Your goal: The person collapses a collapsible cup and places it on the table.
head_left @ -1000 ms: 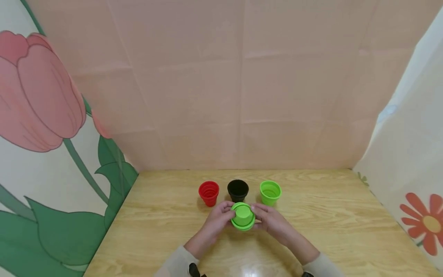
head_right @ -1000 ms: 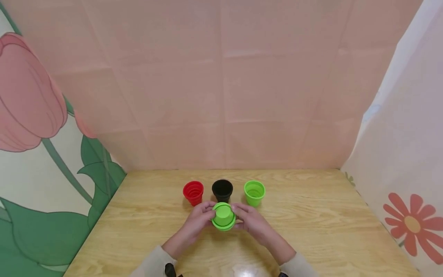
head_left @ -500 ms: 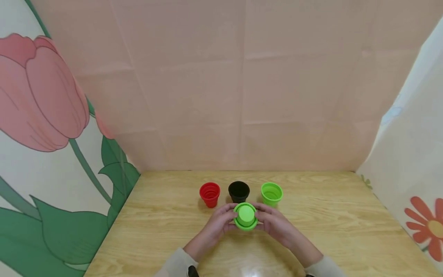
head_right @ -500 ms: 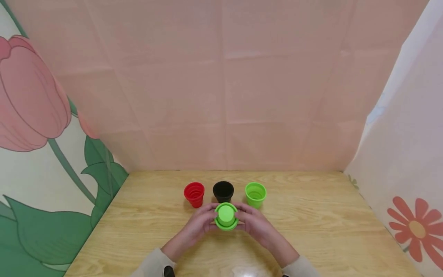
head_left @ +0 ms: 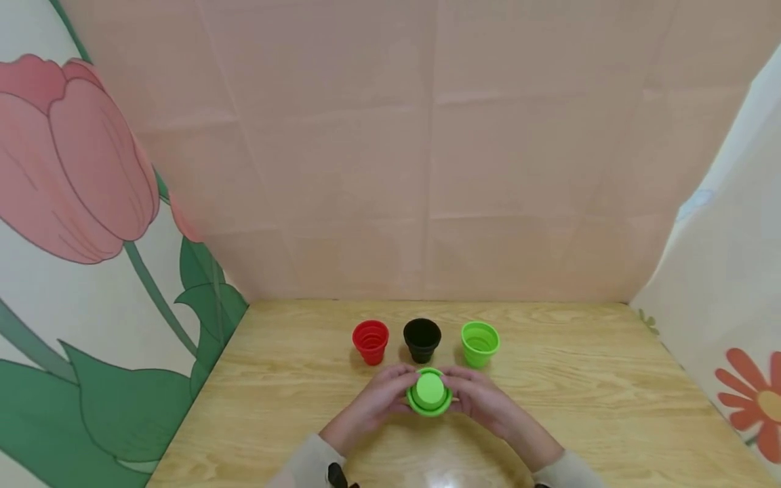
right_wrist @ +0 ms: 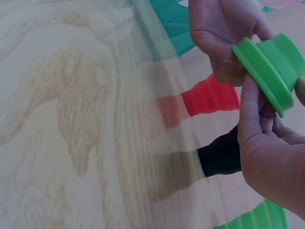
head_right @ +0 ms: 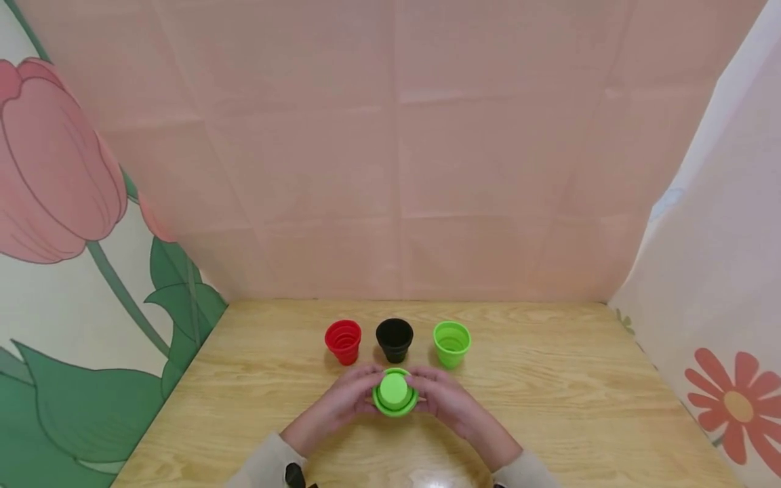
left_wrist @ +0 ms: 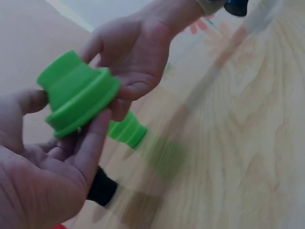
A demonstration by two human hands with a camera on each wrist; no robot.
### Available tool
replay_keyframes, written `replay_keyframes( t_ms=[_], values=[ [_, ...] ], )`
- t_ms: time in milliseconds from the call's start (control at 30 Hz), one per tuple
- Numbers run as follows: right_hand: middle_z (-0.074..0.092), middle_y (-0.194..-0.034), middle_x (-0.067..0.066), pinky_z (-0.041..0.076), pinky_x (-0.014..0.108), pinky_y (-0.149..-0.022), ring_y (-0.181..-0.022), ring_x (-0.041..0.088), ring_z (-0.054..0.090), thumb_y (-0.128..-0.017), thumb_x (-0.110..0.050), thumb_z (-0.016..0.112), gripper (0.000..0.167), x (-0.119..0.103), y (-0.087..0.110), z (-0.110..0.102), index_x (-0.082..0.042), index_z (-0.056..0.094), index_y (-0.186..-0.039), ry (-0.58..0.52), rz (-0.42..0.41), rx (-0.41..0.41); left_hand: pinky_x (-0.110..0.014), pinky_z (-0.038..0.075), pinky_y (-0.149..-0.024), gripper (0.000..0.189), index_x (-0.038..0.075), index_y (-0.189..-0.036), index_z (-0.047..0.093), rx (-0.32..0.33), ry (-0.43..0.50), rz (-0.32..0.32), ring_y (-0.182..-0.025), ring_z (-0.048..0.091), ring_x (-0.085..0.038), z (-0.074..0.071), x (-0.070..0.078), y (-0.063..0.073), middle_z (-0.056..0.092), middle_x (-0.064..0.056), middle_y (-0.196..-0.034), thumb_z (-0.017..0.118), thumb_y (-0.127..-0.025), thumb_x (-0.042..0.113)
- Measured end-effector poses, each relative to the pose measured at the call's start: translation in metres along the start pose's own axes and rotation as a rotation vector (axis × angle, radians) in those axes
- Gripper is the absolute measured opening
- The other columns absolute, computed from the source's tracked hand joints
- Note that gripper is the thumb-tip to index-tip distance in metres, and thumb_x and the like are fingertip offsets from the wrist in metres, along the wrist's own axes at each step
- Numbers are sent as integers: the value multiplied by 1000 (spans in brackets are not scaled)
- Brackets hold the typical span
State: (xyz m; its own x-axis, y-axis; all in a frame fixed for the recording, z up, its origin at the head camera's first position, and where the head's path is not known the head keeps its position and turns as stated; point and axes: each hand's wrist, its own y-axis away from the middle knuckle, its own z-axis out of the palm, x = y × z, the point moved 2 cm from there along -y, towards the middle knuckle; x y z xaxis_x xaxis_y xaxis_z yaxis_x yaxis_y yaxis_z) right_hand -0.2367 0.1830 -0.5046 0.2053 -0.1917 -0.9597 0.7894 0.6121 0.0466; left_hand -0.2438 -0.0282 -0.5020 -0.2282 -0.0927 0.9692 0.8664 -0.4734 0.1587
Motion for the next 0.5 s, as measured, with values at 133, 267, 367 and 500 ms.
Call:
replay_keyframes(
  t_ms=[133,267,367,500],
  values=[
    [68,-116,6,58,32,-90,-99,15,69,-103,-12,53,37,3,0,0,9,52,-134,72,29,29,-33,60,-74,29,-4,-114,64,6,-139,-12,-83,64,-15,-2,1,-1,66,-5,-98,65,-96,18],
    [67,-114,6,58,32,-88,-98,15,68,-101,-12,56,41,6,-1,3,14,51,-133,166,27,110,-33,60,-69,22,-3,-109,65,38,-237,37,-76,61,-13,-2,1,-4,63,-3,-88,68,-91,10],
    [67,-113,7,58,34,-87,-97,17,67,-101,-16,58,42,5,-2,6,12,53,-132,238,18,175,-29,56,-64,20,-2,-106,65,79,-274,73,-73,58,-12,-3,3,-6,61,-2,-83,69,-89,9],
    [68,-115,10,59,39,-86,-95,19,68,-103,-17,57,42,2,-6,9,11,54,-133,305,11,236,-24,52,-61,19,-2,-104,66,127,-296,108,-72,57,-12,-4,5,-7,60,-1,-80,71,-90,9]
  ],
)
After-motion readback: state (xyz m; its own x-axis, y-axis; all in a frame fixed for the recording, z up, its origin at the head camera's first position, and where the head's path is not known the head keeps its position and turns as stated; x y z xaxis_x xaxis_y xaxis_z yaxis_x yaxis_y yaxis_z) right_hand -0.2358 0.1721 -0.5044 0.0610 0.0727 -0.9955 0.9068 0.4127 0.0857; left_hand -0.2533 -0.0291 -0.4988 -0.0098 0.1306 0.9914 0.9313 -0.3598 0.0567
